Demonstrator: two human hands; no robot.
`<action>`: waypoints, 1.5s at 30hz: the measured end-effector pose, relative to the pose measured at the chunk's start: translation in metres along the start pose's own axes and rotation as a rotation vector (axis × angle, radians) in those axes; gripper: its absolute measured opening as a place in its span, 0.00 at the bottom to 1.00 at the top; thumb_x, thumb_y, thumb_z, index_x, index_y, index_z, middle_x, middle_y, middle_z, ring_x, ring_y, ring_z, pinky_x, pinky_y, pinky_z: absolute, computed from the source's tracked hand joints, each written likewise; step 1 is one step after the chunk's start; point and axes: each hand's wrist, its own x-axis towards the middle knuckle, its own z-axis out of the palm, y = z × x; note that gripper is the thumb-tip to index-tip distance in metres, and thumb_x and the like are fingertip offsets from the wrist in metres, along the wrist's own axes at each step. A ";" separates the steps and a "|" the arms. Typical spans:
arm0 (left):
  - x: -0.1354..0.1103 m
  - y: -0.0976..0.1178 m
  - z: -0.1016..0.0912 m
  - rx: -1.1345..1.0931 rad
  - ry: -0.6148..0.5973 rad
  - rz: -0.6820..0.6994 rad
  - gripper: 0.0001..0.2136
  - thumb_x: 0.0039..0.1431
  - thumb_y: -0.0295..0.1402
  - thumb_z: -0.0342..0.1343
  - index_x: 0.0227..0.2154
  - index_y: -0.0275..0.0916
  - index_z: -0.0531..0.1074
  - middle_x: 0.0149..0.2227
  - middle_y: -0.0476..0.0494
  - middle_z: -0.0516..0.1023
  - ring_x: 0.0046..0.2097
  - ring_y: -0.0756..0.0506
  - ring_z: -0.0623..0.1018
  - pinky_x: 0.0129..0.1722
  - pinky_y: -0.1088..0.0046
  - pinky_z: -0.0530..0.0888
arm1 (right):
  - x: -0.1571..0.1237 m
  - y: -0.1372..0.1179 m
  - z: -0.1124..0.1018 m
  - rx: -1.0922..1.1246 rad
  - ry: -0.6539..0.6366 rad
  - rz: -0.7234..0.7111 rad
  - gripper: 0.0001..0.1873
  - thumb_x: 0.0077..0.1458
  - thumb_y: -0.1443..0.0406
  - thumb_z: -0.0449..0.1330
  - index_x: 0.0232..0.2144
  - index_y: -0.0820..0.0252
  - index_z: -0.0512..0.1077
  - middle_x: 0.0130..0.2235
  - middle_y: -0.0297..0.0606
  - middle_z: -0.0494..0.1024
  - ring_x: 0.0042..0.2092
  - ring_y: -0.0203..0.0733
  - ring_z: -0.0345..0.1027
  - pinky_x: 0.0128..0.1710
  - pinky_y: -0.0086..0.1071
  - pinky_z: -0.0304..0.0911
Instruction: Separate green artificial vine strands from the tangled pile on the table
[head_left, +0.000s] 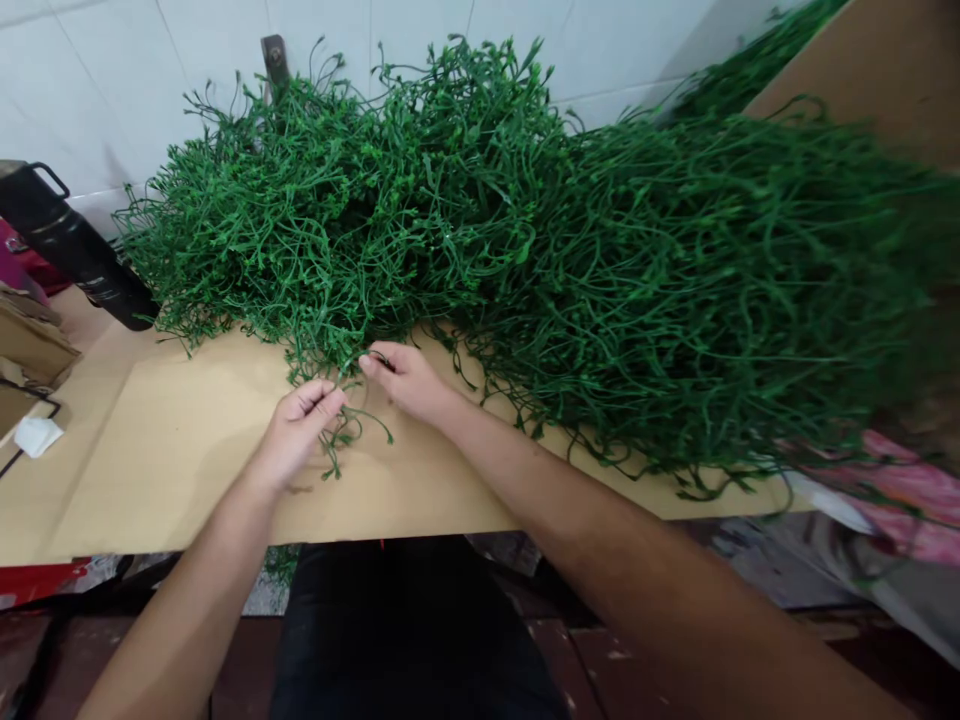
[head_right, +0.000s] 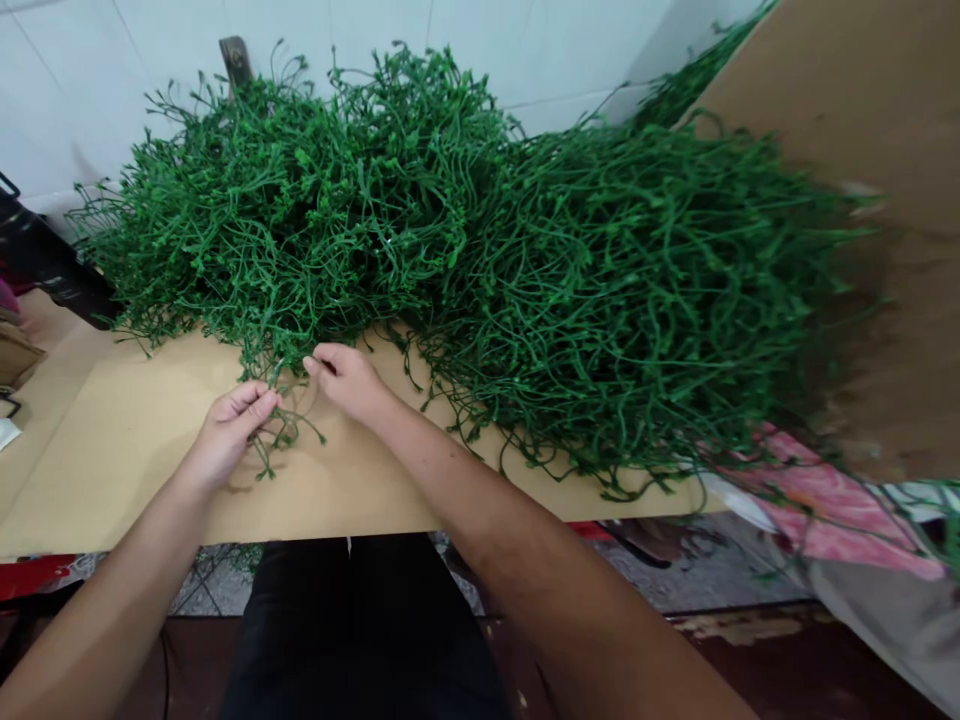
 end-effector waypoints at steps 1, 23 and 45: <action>0.003 -0.001 -0.001 -0.036 0.038 -0.001 0.14 0.49 0.44 0.58 0.23 0.37 0.68 0.22 0.53 0.62 0.24 0.54 0.60 0.24 0.77 0.59 | -0.005 -0.001 0.003 0.060 -0.049 -0.036 0.18 0.52 0.61 0.53 0.16 0.61 0.54 0.20 0.28 0.53 0.25 0.28 0.48 0.27 0.27 0.46; 0.007 -0.006 0.001 -0.173 0.071 -0.022 0.15 0.43 0.40 0.63 0.27 0.38 0.64 0.24 0.54 0.65 0.25 0.54 0.64 0.25 0.78 0.61 | -0.032 -0.017 0.011 0.499 -0.357 0.080 0.27 0.40 0.44 0.59 0.21 0.63 0.61 0.20 0.26 0.57 0.23 0.26 0.48 0.23 0.27 0.44; 0.008 -0.004 0.003 -0.030 0.035 -0.043 0.12 0.45 0.36 0.60 0.29 0.37 0.65 0.22 0.54 0.65 0.25 0.54 0.64 0.25 0.77 0.61 | -0.033 -0.023 0.007 0.515 -0.148 0.225 0.29 0.32 0.44 0.62 0.21 0.62 0.59 0.17 0.23 0.55 0.20 0.23 0.46 0.20 0.26 0.42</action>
